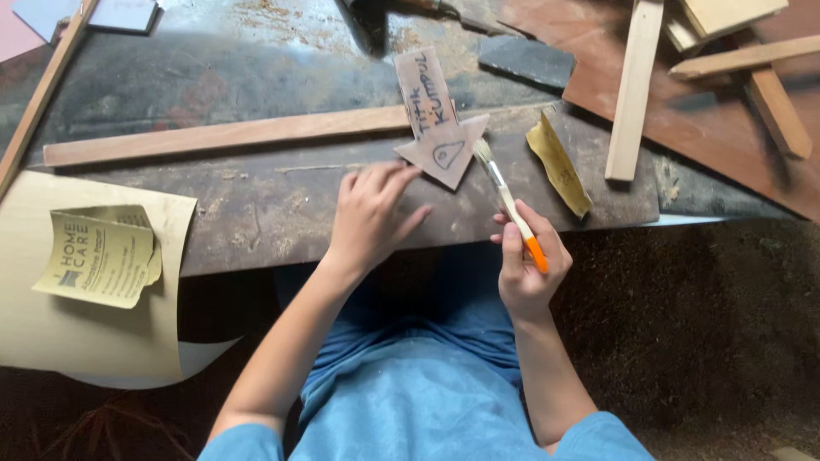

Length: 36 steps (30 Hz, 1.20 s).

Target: The person brushes a small triangular wooden piece, then uses a sanding block to smooth the edges and surfaces of a long wooden stick. The person repeatedly flips and repositions the stick while sanding different sections.

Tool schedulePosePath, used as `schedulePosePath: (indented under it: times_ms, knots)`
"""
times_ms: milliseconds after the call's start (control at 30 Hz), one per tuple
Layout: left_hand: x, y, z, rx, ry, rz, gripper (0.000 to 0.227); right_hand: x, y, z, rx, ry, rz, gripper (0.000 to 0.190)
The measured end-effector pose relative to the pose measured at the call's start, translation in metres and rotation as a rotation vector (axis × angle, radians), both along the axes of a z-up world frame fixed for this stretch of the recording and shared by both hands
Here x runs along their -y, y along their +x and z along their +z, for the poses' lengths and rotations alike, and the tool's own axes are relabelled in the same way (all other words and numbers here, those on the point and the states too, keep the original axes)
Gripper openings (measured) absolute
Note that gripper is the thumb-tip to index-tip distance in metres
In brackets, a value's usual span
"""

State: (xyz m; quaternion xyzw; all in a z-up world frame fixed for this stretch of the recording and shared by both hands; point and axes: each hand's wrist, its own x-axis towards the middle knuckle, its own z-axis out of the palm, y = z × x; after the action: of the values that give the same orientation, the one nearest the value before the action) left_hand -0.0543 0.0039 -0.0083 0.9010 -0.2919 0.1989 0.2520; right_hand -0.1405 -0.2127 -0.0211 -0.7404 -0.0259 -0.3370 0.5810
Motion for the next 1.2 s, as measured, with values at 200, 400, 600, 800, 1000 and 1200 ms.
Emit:
schedulePosePath:
  times_ms: [200,400,600,800,1000,1200]
  knots:
    - [0.042,0.018,-0.001,0.044,0.074,0.239,0.096,0.001,-0.007,0.012,-0.055,-0.060,-0.004,0.028]
    - [0.070,0.029,-0.004,-0.088,0.177,0.364,0.116,0.010,-0.001,-0.001,-0.095,-0.008,-0.008,0.026]
    - [0.056,0.041,-0.013,-0.005,0.108,0.235,0.102,0.023,0.011,-0.003,-0.052,-0.004,0.033,0.025]
    - [0.043,0.033,-0.009,-0.078,0.133,0.093,0.087,0.022,0.025,0.006,-0.039,-0.139,0.016,0.024]
    - [0.040,0.027,0.001,0.029,0.214,0.093,0.093,0.019,0.028,0.015,-0.003,-0.312,-0.063,0.022]
    - [0.035,0.018,-0.020,-0.026,0.248,0.045,0.098,0.027,0.021,-0.007,-0.048,-0.171,-0.181,0.022]
